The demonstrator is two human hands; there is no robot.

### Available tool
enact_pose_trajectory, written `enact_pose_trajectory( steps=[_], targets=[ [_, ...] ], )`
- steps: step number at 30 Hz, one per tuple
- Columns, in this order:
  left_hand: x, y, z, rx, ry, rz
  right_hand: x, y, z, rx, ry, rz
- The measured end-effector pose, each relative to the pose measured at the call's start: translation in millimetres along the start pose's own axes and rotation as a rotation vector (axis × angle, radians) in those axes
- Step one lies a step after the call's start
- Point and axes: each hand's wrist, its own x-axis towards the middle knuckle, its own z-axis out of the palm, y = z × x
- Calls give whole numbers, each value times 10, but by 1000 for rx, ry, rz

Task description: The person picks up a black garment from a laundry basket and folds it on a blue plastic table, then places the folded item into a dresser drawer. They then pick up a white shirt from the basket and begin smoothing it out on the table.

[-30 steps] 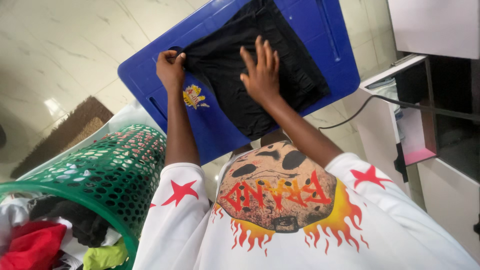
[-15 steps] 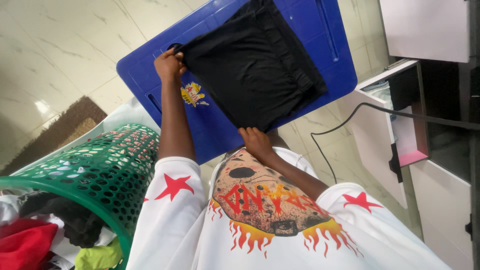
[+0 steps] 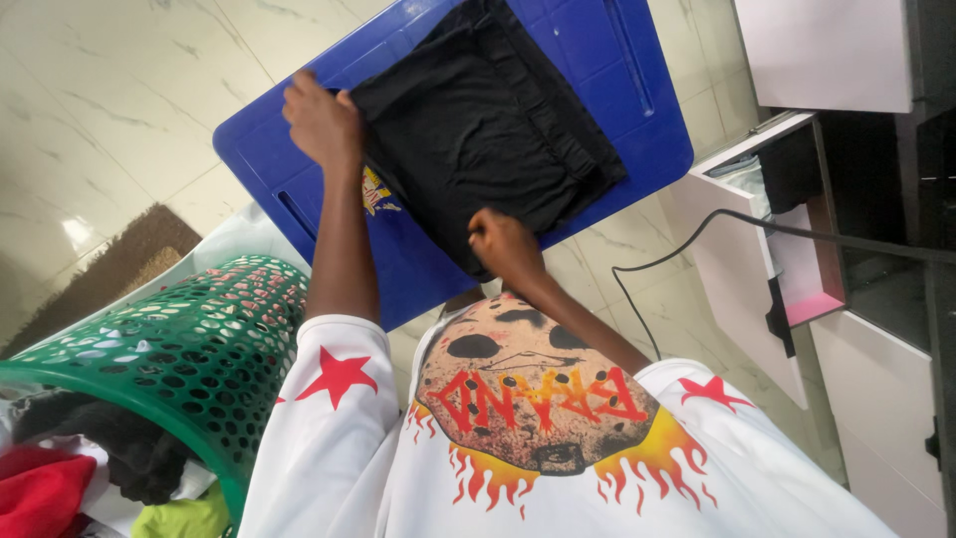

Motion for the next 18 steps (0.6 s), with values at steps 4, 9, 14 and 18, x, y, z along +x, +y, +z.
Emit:
enact_pose_trajectory(
  steps=[4,9,14,18],
  targets=[
    [-49,646,-84,-103,42,385,346,458,-422,-28,492,-79],
    [58,1281,245,-172,58,603,291,1005,-964,-99,661,300],
    [239,1770,621,-126,-3,609,227,1218,-1148,-219,653,304],
    [434,1896,1021,-161,14,614,264,1396,-1155,-169,632,347]
  ],
)
